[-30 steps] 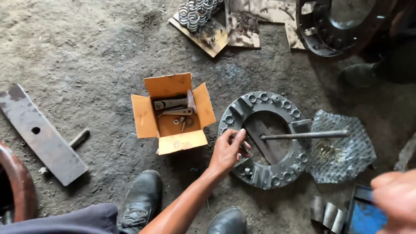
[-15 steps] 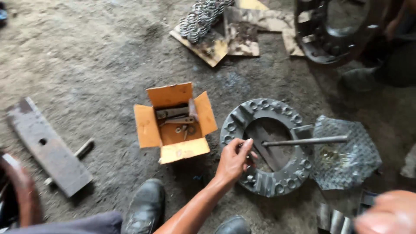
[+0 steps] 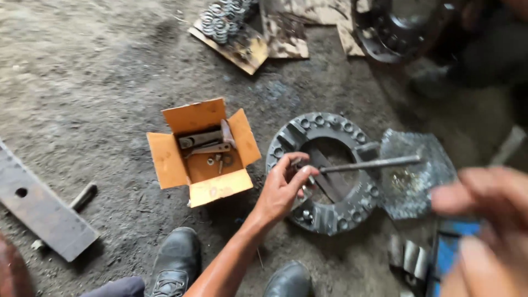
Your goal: Assembling the internal components of a heavy-duty clutch pressure plate by hand.
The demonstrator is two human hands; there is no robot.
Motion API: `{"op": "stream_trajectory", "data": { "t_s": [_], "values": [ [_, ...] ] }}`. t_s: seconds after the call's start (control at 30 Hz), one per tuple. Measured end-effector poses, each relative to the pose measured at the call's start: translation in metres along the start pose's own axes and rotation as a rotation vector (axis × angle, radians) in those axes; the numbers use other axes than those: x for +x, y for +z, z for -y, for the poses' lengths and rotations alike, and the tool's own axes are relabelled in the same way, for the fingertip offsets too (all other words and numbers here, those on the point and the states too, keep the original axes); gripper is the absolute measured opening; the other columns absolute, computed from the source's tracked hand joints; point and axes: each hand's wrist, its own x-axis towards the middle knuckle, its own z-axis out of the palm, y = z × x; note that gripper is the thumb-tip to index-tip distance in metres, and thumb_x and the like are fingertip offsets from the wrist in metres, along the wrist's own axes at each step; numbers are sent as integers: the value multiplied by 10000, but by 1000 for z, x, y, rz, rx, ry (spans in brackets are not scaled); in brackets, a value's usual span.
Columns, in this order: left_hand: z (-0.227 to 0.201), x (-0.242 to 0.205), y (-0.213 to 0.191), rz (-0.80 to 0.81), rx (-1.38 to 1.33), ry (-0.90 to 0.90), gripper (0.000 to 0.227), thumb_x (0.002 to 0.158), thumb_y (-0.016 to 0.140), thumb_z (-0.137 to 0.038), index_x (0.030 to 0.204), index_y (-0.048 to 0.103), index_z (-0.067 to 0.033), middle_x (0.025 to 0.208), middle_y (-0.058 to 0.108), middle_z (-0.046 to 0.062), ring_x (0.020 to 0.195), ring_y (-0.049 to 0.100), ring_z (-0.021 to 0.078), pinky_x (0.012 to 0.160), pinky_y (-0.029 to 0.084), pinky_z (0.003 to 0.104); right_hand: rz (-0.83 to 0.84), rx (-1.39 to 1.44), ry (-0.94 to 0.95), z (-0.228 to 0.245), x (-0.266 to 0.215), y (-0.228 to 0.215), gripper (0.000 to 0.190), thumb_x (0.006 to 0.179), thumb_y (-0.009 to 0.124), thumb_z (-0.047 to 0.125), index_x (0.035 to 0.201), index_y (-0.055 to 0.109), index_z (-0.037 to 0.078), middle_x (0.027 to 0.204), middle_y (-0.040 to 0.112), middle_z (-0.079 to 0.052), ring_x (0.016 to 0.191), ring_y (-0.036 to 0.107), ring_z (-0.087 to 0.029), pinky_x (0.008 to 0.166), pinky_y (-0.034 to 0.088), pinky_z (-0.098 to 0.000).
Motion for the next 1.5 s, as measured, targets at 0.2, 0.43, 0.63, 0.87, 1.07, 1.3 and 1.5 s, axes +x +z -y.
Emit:
{"op": "stream_trajectory", "data": {
  "t_s": [0.2, 0.43, 0.63, 0.87, 1.07, 1.3, 1.5],
  "values": [
    [-46, -19, 13, 110, 396, 164, 424, 973, 712, -145, 1361, 597, -15, 936, 748, 113, 848, 677, 105, 766, 560, 266, 141, 95, -55, -39, 26, 39, 383, 917, 472, -118, 1284, 535, -28, 1233, 641, -134, 1096, 667, -197, 1033, 532, -332],
    [-49, -19, 12, 193, 97, 8, 442, 975, 678, -171, 1381, 563, -39, 1026, 765, 60, 840, 689, 91, 628, 500, 218, 202, 99, 10, -68, 24, 56, 359, 907, 489, -118, 1247, 574, -40, 1184, 649, -124, 1045, 667, -175, 971, 529, -308],
    [-59, -21, 15, 267, 127, -9, 430, 988, 666, -177, 1385, 583, -36, 1034, 780, 69, 837, 709, 101, 617, 513, 215, 56, 6, -47, -123, 51, 37, 250, 951, 508, -100, 1162, 618, -24, 1088, 684, -81, 993, 685, -155, 918, 545, -278],
    [-22, -13, 4, 64, 207, -39, 419, 987, 650, -69, 1386, 574, 34, 1013, 757, 136, 715, 598, 83, 628, 484, 209, -235, -69, -66, -308, 72, -76, 218, 954, 513, -45, 1106, 659, 15, 956, 680, -53, 880, 631, -97, 806, 528, -264],
    [-7, -11, 1, 41, 253, -57, 430, 982, 642, -80, 1387, 562, 42, 1003, 750, 156, 734, 652, 107, 618, 492, 218, 4, -540, 280, -484, 23, -90, 372, 899, 654, 112, 1265, 671, 53, 975, 676, -130, 803, 671, -216, 742, 551, -338],
    [6, -9, 7, 9, 363, -137, 436, 963, 636, -100, 1370, 569, 42, 982, 768, 167, 742, 694, 139, 605, 516, 240, 166, -720, 190, -490, 39, -48, 853, 715, 907, 332, 1455, 551, 100, 1172, 554, -188, 1116, 561, -374, 983, 481, -453],
    [18, -8, 3, -51, 462, -243, 456, 936, 648, -99, 1369, 584, 30, 938, 787, 187, 709, 703, 162, 576, 521, 275, 250, -901, 268, -486, 67, -32, 1006, 635, 940, 390, 1517, 501, 188, 1220, 512, -147, 1177, 498, -358, 984, 457, -473]
  ]
}}
